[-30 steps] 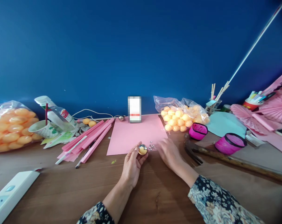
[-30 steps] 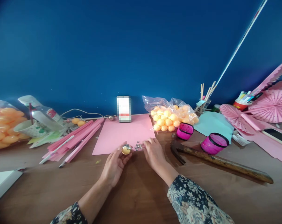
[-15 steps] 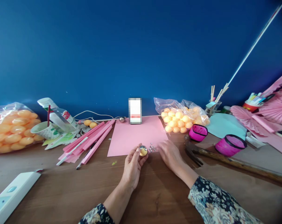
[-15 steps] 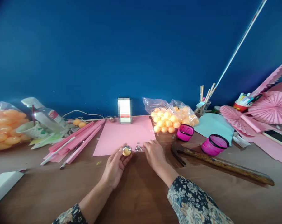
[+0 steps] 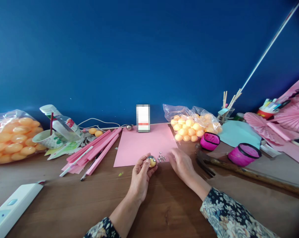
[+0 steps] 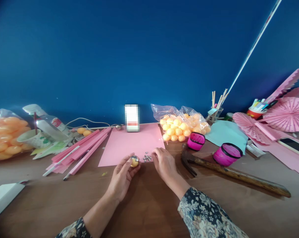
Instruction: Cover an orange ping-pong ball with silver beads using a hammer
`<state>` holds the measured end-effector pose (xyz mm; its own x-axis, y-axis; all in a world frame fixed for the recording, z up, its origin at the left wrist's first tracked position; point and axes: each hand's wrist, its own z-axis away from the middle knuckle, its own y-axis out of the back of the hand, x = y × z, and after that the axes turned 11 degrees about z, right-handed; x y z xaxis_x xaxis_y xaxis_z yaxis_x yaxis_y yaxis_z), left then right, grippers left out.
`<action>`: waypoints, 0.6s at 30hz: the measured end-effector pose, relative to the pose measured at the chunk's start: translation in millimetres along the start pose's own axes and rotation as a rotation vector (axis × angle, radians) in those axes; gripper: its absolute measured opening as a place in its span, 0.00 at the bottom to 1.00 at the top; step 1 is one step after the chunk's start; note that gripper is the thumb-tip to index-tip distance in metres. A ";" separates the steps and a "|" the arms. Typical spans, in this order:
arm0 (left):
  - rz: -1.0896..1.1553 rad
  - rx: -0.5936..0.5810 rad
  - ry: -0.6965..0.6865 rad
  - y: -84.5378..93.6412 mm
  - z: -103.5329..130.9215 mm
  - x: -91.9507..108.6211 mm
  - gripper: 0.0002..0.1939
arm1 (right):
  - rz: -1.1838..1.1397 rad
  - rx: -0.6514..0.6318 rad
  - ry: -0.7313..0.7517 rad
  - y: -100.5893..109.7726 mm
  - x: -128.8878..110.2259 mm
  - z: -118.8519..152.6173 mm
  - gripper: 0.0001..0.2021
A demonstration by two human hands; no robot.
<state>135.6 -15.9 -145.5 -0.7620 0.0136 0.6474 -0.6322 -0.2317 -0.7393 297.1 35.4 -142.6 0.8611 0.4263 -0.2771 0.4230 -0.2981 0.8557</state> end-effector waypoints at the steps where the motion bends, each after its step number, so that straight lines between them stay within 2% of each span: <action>1: -0.005 -0.005 0.003 0.0 0.2 0.3 0.17 | -0.038 0.006 -0.008 -1.5 0.9 -0.3 0.05; 8: -0.006 0.021 0.003 -0.1 -1.4 0.5 0.19 | -0.214 0.027 -0.070 -9.3 6.0 -1.9 0.07; 12: -0.010 0.023 0.003 -0.5 -1.4 0.4 0.19 | -0.237 0.004 -0.077 -5.7 2.4 -1.8 0.06; 18: 0.000 0.040 -0.001 -0.4 -1.2 0.4 0.17 | -0.371 -0.032 -0.084 1.2 -3.8 -2.4 0.10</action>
<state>135.4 -14.6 -145.1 -0.7621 0.0130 0.6473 -0.6259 -0.2705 -0.7315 293.7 35.5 -139.5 0.6717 0.4282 -0.6045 0.7024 -0.1089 0.7034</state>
